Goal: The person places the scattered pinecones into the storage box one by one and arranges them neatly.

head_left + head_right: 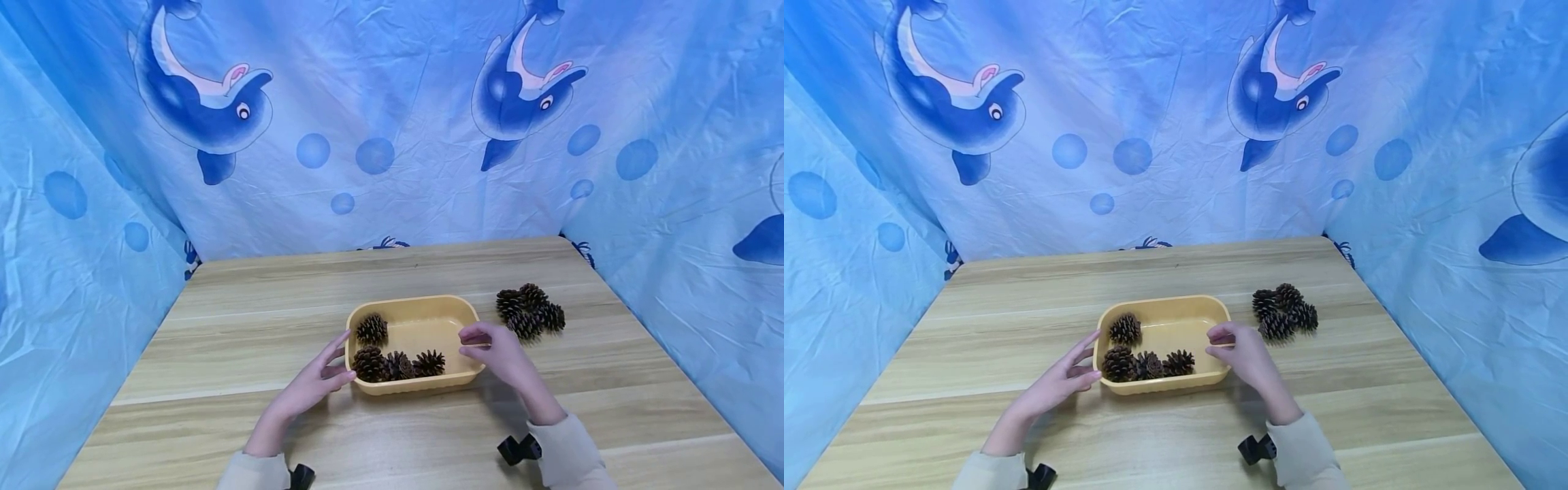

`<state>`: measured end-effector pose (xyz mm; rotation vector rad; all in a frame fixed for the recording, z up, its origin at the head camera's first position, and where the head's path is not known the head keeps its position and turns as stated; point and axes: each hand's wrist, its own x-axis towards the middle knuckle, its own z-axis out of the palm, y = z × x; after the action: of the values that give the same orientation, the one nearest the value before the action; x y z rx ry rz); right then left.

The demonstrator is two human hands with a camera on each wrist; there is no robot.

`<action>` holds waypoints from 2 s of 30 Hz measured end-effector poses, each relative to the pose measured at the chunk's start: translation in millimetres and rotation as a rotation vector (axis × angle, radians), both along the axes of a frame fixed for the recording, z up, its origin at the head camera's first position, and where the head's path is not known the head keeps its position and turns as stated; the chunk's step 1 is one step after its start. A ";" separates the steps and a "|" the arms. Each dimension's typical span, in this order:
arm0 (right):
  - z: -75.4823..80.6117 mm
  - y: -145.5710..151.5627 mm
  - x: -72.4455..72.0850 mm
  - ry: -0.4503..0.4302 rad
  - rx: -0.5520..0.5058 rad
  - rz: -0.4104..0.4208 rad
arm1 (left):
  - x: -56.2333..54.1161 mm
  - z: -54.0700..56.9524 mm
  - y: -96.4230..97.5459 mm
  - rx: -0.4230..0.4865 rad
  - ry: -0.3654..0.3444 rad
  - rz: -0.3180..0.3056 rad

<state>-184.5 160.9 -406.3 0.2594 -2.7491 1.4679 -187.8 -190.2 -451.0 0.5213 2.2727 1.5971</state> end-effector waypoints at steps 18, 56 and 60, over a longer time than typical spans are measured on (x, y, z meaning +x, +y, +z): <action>7.6 50.9 -4.4 0.043 0.049 -0.206 | 1.7 2.2 -0.5 -0.001 -0.001 0.007; -19.1 107.7 -11.7 -0.100 0.063 -0.352 | 1.3 1.2 0.0 -0.011 0.005 0.002; -20.3 107.8 -12.6 -0.088 0.084 -0.360 | 1.5 1.1 0.3 -0.010 0.003 0.002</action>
<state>-197.1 268.7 -426.6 -0.2924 -2.7365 1.2995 -186.3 -189.9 -449.9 0.5196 2.2828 1.5860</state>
